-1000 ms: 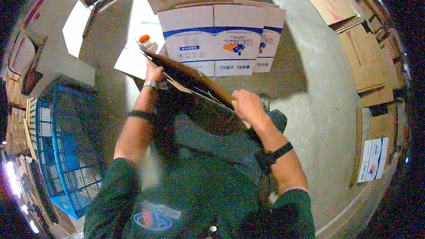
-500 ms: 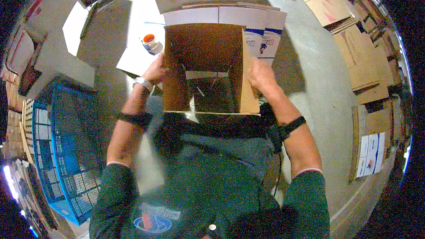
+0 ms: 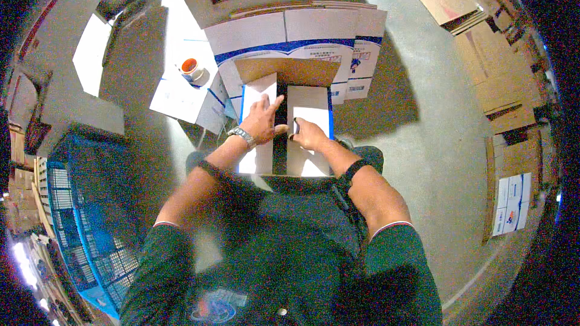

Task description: The recorder is folding cardboard boxes, sealing the bottom with a tape dispenser, and packing bundles of light blue face masks into them in a warehouse environment.

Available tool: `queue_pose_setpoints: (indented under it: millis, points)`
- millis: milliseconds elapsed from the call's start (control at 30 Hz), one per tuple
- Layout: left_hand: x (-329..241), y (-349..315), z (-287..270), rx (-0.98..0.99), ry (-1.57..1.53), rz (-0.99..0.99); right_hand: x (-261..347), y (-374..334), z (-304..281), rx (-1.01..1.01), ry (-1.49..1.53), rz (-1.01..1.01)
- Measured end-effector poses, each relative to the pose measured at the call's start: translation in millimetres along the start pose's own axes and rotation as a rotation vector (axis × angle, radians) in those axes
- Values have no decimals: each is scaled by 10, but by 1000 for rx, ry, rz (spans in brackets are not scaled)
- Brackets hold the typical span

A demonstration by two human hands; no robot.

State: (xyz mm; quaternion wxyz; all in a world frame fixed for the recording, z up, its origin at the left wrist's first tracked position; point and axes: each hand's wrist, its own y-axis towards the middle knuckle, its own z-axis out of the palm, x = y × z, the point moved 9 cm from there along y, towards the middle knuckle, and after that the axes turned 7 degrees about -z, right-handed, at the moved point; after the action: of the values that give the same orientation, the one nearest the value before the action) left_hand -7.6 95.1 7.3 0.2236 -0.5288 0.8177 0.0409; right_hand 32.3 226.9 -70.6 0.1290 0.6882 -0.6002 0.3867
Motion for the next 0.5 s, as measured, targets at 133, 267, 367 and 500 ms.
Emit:
queue_pose_setpoints:
  millis: [133,267,367,500]
  points:
    - [-137,181,218,234,263,22,122,61,47,156,-33,-104]
    - [-90,357,509,388,401,35,525,-298,-294,168,-83,-295]
    - [-164,454,481,402,418,61,926,-912,-891,-87,-75,-308]
    - [-143,547,544,439,400,81,1155,-1426,-765,-272,-268,-472]
